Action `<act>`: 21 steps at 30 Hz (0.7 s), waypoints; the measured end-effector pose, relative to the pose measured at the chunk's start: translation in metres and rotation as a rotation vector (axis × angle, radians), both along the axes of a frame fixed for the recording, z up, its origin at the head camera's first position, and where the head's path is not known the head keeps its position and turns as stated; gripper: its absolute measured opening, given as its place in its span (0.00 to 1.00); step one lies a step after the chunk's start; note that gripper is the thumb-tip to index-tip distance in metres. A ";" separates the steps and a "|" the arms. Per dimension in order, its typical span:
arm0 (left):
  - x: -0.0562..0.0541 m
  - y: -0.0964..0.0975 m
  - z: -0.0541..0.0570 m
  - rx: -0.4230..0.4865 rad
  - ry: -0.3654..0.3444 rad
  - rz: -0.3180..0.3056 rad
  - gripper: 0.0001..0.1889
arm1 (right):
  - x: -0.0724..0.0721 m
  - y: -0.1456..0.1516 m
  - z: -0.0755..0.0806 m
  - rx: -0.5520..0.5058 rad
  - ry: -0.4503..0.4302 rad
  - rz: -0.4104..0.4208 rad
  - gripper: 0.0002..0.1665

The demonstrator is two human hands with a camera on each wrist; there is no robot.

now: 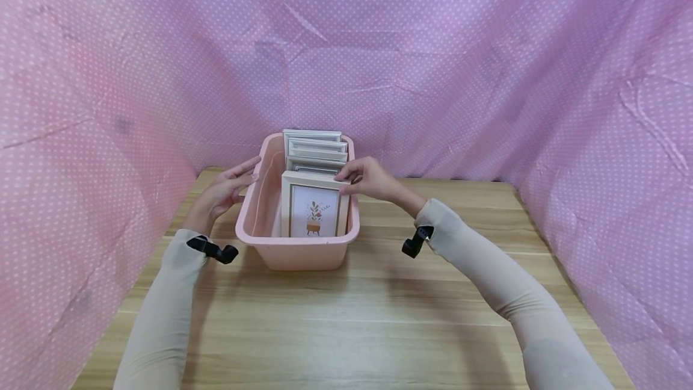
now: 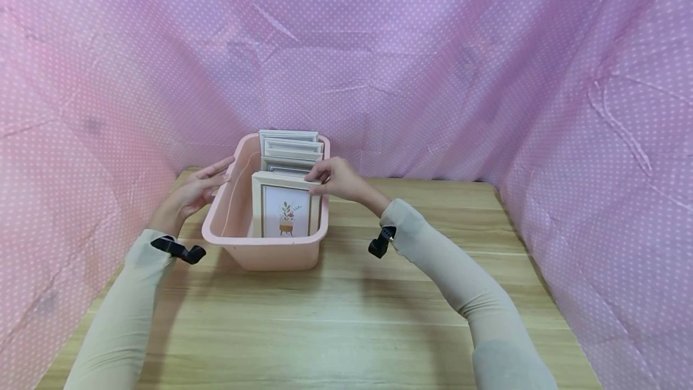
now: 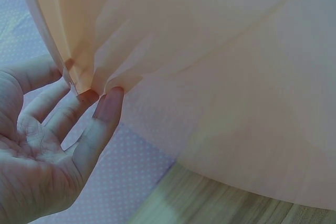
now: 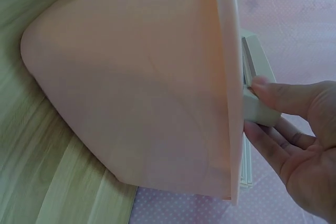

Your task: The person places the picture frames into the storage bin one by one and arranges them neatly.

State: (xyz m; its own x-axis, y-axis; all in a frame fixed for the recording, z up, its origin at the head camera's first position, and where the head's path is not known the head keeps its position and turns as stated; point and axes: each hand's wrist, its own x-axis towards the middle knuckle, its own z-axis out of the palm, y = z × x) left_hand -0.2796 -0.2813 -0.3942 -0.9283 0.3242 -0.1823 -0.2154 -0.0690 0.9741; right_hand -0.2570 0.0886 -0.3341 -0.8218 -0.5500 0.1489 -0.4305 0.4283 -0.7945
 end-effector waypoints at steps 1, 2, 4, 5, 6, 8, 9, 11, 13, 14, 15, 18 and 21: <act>0.000 0.000 0.000 -0.001 0.000 0.000 0.34 | 0.000 0.000 0.000 0.012 0.006 0.008 0.13; 0.000 0.000 0.000 0.000 0.000 0.000 0.34 | -0.001 0.000 -0.001 0.023 0.012 0.015 0.13; 0.000 0.000 0.000 0.000 0.002 -0.001 0.34 | -0.002 0.001 -0.001 0.039 0.023 0.025 0.13; 0.000 0.000 0.000 0.000 0.004 -0.002 0.34 | -0.002 0.000 -0.002 0.050 0.034 0.030 0.13; 0.000 0.000 0.000 0.000 0.005 -0.002 0.34 | -0.002 0.000 -0.002 0.057 0.043 0.036 0.13; 0.000 0.000 -0.001 0.003 0.006 -0.003 0.34 | -0.002 -0.001 -0.003 0.071 0.052 0.048 0.13; -0.001 0.000 -0.001 0.005 0.006 -0.004 0.34 | -0.002 -0.002 -0.003 0.079 0.060 0.055 0.14; -0.001 -0.001 -0.001 0.006 0.007 -0.004 0.34 | -0.003 -0.004 -0.004 0.097 0.073 0.069 0.14; -0.001 -0.001 -0.001 0.004 0.006 -0.002 0.34 | -0.003 -0.006 -0.004 0.111 0.078 0.074 0.14; -0.001 -0.001 -0.001 0.003 0.007 -0.001 0.34 | -0.003 -0.006 -0.004 0.117 0.081 0.072 0.14; -0.001 -0.001 -0.001 0.000 0.007 0.001 0.34 | -0.003 -0.007 -0.004 0.123 0.087 0.071 0.15; -0.001 0.000 -0.001 -0.002 0.007 -0.002 0.34 | -0.003 -0.008 -0.005 0.155 0.106 0.062 0.15; -0.002 0.000 -0.001 -0.003 0.004 -0.006 0.35 | -0.003 -0.010 -0.005 0.211 0.124 0.062 0.14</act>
State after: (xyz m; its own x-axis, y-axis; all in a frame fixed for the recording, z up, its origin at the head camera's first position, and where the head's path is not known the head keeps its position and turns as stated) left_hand -0.2813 -0.2816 -0.3950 -0.9269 0.3292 -0.1802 -0.2124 -0.0643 0.9751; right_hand -0.2598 0.0783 -0.3386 -0.7681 -0.6284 0.1232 -0.5499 0.5487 -0.6298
